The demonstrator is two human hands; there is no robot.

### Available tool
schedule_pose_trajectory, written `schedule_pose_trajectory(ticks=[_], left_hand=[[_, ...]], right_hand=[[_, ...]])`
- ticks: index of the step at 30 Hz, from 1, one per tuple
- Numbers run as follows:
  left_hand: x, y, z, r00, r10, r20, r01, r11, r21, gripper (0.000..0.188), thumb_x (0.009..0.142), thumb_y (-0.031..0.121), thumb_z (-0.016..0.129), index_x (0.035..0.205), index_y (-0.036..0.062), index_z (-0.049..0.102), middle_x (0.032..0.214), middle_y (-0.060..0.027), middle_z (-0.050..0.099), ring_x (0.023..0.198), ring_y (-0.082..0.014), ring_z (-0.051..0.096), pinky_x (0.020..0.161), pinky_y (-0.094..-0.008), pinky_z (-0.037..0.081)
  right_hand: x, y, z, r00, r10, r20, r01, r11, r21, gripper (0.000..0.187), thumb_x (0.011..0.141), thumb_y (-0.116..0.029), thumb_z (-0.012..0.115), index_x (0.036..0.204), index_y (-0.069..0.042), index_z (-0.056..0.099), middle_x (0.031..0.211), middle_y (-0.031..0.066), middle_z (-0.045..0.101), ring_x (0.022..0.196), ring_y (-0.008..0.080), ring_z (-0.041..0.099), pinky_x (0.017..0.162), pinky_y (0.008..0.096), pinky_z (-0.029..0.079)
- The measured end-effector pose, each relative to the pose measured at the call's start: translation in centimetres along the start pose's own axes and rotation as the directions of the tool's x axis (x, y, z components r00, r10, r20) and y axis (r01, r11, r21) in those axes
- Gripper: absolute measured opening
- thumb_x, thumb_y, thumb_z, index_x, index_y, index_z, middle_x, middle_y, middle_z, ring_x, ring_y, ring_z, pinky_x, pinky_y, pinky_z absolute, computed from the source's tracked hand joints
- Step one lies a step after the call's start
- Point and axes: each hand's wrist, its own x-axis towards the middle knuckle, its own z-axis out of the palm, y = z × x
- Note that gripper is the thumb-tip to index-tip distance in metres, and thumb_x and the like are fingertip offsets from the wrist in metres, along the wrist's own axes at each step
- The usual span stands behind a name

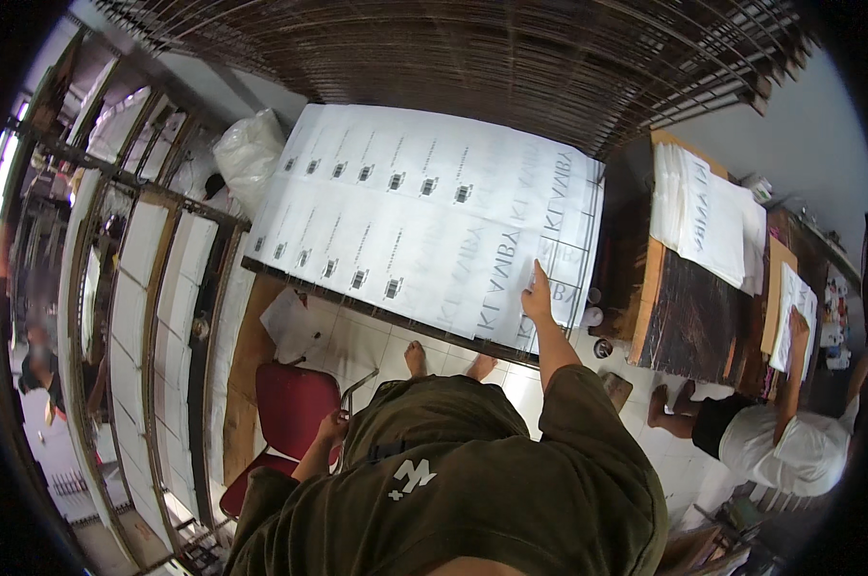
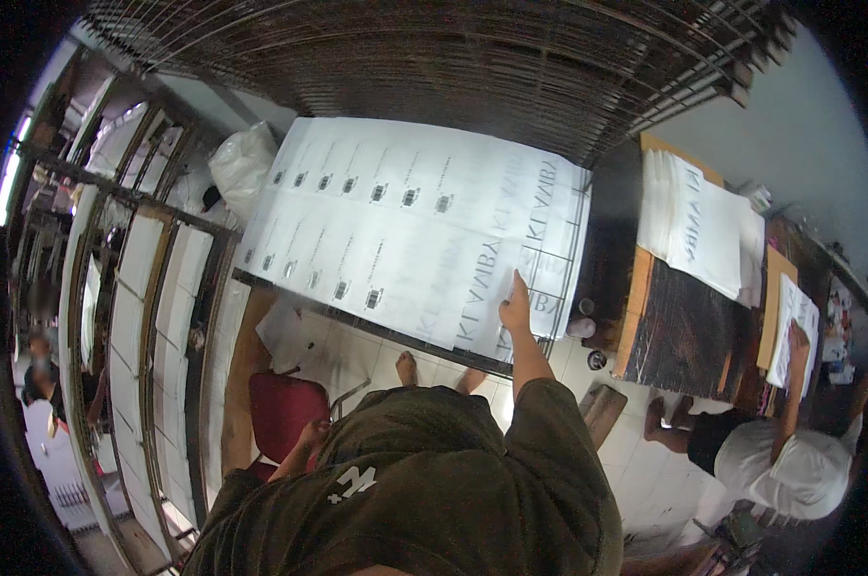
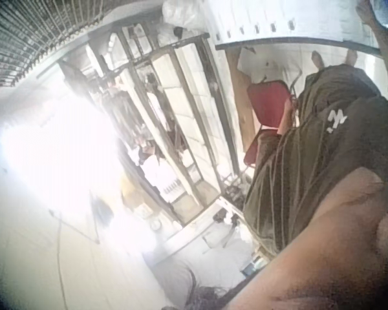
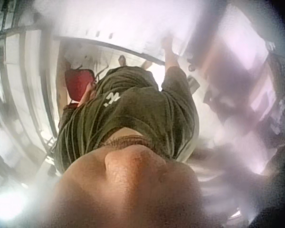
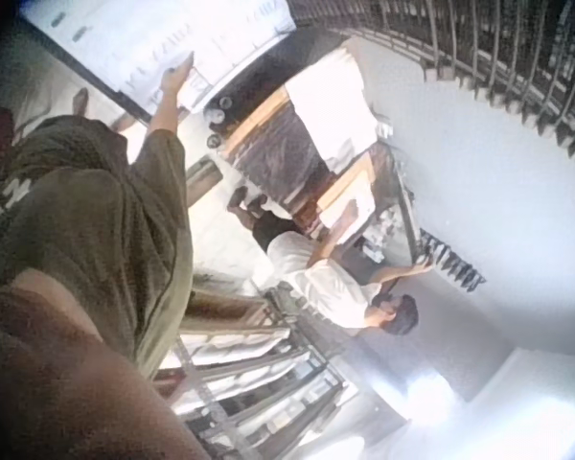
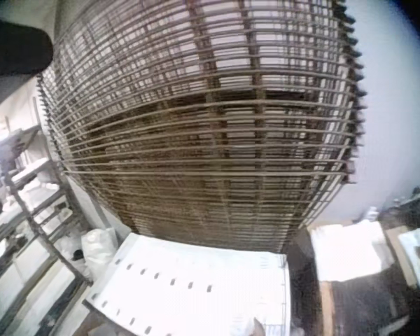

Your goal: The person repeatedly picks up white packing sheets from a table and places them onto a nearby metal rack. The person also briefly handles a purple cloth. The task involves repetitive pick-and-place motions of the packing materials.

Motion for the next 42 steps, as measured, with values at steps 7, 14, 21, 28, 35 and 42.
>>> schedule_pose_trajectory(ticks=[7,14,21,28,35,42], left_hand=[[7.2,-3.7,0.4,0.966,0.253,0.053,-0.258,0.924,0.282,0.041,0.080,0.033,0.054,0.112,0.0070,0.055,0.107,-0.0154,0.059,0.099,-0.0292,0.057,0.079,-0.0382,0.045],[11.2,-1.5,2.7,0.966,0.241,0.097,-0.259,0.926,0.274,0.046,0.080,0.038,0.056,0.113,0.0064,0.055,0.102,-0.0157,0.062,0.095,-0.0301,0.059,0.079,-0.0373,0.046],[6.1,10.5,0.0,0.940,0.321,0.118,-0.341,0.905,0.255,0.055,0.078,0.043,0.060,0.116,0.0056,0.052,0.102,-0.0186,0.061,0.093,-0.0295,0.060,0.079,-0.0372,0.046],[8.4,9.1,1.8,0.940,0.287,0.187,-0.325,0.919,0.223,0.052,0.078,0.040,0.063,0.113,0.0033,0.052,0.100,-0.0172,0.061,0.092,-0.0273,0.059,0.077,-0.0372,0.047],[9.0,8.6,2.3,0.934,0.333,0.133,-0.357,0.893,0.274,0.051,0.078,0.041,0.062,0.110,0.0029,0.054,0.094,-0.0179,0.063,0.088,-0.0293,0.062,0.075,-0.0384,0.048],[10.3,6.6,0.8,0.898,0.399,0.187,-0.433,0.878,0.205,0.060,0.077,0.049,0.060,0.115,0.0042,0.051,0.098,-0.0190,0.062,0.090,-0.0312,0.061,0.077,-0.0391,0.047]], right_hand=[[-0.6,-6.8,-8.3,0.927,0.347,-0.142,-0.226,0.819,0.527,0.069,0.070,0.003,0.059,0.133,-0.004,0.031,0.128,0.0168,0.040,0.112,0.0252,0.046,0.086,0.0311,0.044],[-1.1,-4.0,-24.3,0.595,0.651,-0.472,0.188,0.458,0.869,0.080,0.078,-0.008,0.063,0.138,-0.018,0.011,0.133,0.0081,0.032,0.111,0.0243,0.047,0.081,0.0382,0.046],[-6.1,2.9,-29.0,0.611,0.688,-0.392,0.461,0.093,0.883,0.062,0.082,-0.021,0.064,0.132,-0.014,0.028,0.131,0.0071,0.039,0.119,0.0261,0.039,0.094,0.0443,0.037],[-9.0,6.4,-24.1,0.256,0.912,-0.321,0.510,0.154,0.846,0.037,0.075,-0.002,0.051,0.111,-0.002,0.043,0.107,0.0131,0.051,0.097,0.0284,0.053,0.078,0.0423,0.047],[-13.6,5.8,-27.8,-0.093,0.880,-0.465,0.362,0.465,0.808,0.017,0.070,0.000,0.046,0.086,-0.004,0.048,0.092,0.0133,0.052,0.073,0.0282,0.055,0.053,0.0389,0.048],[-13.0,-5.4,-36.3,0.411,0.103,-0.906,-0.151,0.988,0.044,0.068,0.073,0.001,0.053,0.134,0.001,0.022,0.128,0.0203,0.037,0.117,0.0272,0.041,0.091,0.0359,0.039]])
